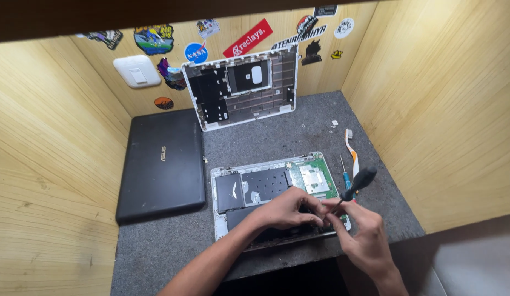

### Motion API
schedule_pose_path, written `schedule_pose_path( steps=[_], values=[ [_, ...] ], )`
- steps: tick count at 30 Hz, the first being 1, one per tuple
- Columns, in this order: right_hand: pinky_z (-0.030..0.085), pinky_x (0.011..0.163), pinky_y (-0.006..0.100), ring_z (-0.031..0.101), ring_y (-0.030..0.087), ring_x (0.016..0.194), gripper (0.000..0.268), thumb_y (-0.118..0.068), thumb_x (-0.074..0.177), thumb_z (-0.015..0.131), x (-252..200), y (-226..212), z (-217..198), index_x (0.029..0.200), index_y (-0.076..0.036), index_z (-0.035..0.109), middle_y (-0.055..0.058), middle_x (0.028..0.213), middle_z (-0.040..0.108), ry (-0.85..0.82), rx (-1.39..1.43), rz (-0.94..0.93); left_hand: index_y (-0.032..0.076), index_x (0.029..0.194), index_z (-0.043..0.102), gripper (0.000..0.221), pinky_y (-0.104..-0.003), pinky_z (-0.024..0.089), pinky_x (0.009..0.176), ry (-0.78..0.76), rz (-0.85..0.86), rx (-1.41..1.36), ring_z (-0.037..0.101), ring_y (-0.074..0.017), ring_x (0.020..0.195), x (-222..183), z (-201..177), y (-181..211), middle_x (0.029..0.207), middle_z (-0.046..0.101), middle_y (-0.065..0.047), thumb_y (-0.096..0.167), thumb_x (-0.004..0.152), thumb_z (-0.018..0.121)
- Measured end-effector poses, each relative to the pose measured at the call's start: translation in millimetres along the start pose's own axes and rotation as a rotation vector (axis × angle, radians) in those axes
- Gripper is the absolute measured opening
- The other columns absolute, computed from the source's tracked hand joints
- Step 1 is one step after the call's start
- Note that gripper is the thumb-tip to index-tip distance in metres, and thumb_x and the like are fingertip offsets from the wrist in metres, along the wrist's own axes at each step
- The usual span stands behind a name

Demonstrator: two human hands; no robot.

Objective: Disassembling a laptop by removing screws from the back cover, prying it open, and removing internal components like the motherboard.

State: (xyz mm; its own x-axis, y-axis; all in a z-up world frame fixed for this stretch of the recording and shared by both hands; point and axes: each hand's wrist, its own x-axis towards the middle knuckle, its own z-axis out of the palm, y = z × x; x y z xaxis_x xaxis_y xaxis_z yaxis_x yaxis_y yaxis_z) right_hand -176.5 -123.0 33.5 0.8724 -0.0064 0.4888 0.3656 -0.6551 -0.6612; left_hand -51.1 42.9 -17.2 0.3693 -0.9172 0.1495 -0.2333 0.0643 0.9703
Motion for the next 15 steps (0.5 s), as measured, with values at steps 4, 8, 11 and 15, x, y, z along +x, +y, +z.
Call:
schedule_pose_path(
  steps=[4,8,11,15],
  values=[
    [0.062,0.089,0.027,0.081,0.012,0.089,0.023,-0.004,0.086,0.073,-9,6,10,0.109,-0.007,0.072,0.001,0.098,0.082,0.067,-0.002,-0.062,0.010,0.099,0.077,0.017,-0.023,0.056,0.084,0.055,0.042,0.052,0.074,-0.0079,0.090,0,4,1,0.091,0.078,-0.002,0.022,0.089,0.079],
    [0.059,0.086,0.028,0.076,0.013,0.091,0.009,-0.011,0.081,0.080,-12,19,8,0.090,-0.011,0.080,0.000,0.093,0.079,0.114,-0.013,0.045,0.013,0.089,0.065,0.016,-0.023,0.048,0.071,0.076,0.036,0.094,0.068,-0.0037,0.082,2,10,-1,0.084,0.075,0.002,0.019,0.088,0.079],
    [0.058,0.082,0.026,0.078,0.011,0.086,0.015,-0.014,0.082,0.078,-8,25,-1,0.097,-0.015,0.081,-0.001,0.094,0.082,0.030,-0.060,0.047,0.014,0.098,0.066,0.015,-0.028,0.050,0.081,0.035,0.063,0.161,0.069,-0.0107,0.092,2,6,-12,0.097,0.076,-0.002,0.021,0.090,0.075],
    [0.059,0.078,0.022,0.080,0.004,0.075,0.030,-0.014,0.082,0.077,-6,33,-6,0.111,-0.022,0.080,-0.009,0.088,0.087,-0.052,-0.058,0.020,0.009,0.112,0.076,0.017,-0.025,0.054,0.093,-0.055,0.063,0.081,0.069,-0.0074,0.097,1,0,-13,0.101,0.078,-0.003,0.007,0.095,0.071]
  ],
)
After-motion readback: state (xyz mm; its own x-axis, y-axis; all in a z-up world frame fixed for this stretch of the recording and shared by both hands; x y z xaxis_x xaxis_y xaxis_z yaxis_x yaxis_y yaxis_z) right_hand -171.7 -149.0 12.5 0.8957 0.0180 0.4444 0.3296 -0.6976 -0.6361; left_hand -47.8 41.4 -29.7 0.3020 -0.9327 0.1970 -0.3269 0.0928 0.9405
